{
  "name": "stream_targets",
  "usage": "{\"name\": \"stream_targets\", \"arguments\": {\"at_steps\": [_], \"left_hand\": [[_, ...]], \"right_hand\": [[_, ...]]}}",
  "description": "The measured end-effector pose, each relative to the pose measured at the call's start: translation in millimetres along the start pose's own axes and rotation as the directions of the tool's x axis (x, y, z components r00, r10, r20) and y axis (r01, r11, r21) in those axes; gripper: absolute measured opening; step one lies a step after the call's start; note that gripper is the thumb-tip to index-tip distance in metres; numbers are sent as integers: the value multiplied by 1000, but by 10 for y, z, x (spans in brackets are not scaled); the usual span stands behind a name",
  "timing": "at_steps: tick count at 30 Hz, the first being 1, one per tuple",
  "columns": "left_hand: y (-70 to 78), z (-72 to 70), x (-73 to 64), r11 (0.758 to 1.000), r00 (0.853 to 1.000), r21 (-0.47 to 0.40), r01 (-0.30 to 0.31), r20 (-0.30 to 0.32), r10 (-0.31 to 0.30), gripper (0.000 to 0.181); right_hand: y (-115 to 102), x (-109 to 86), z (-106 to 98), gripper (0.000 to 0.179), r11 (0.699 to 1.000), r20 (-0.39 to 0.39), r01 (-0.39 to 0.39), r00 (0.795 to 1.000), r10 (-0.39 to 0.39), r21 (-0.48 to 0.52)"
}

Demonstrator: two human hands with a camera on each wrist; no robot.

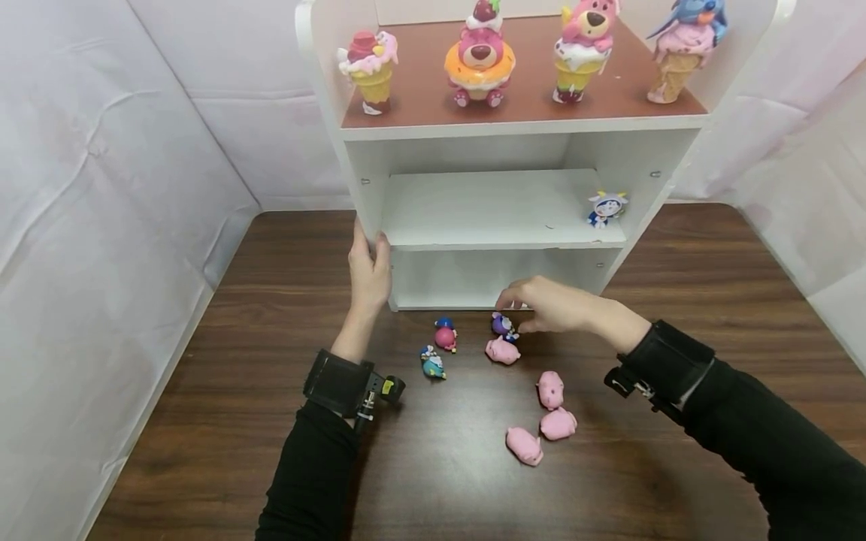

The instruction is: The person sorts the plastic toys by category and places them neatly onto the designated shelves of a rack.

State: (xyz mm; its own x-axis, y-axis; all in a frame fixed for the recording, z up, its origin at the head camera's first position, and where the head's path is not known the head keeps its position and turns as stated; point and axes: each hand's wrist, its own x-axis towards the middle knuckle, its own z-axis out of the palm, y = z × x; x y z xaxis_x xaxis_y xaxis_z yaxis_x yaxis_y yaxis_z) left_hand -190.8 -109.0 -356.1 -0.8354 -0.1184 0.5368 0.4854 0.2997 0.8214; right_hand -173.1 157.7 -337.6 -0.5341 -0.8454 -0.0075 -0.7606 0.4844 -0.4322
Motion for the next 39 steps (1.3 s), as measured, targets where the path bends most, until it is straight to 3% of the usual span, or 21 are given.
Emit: {"name": "stream_targets", "arguments": {"at_steps": [11, 18, 22, 28, 35, 39], "left_hand": [[9, -4, -4, 1000, 1000, 20, 7, 1, -7, 50], [0, 3, -3, 1000, 1000, 11, -21, -6, 21, 49], [103, -9, -13, 1000, 1000, 9, 5, 1, -5, 48], [338, -22, -34, 1000, 1000, 6, 10, -4, -10, 47], [56, -4, -4, 999, 1000, 32, 4, -4, -4, 49], [-3, 1, 2, 999, 1000, 36, -10, -7, 10, 49]], "right_hand": [[185, 185, 124, 38, 996, 120, -64, 991, 56, 62], [248, 229, 185, 37, 992, 166, -79, 984, 62, 96], [259, 230, 216, 37, 989, 187, -111, 978, 91, 94], [296, 193, 251, 33, 989, 151, -108, 984, 93, 100], [350, 88, 281, 29, 990, 64, -107, 993, 101, 95], [358, 32, 297, 25, 990, -1, -129, 992, 129, 57]]}}
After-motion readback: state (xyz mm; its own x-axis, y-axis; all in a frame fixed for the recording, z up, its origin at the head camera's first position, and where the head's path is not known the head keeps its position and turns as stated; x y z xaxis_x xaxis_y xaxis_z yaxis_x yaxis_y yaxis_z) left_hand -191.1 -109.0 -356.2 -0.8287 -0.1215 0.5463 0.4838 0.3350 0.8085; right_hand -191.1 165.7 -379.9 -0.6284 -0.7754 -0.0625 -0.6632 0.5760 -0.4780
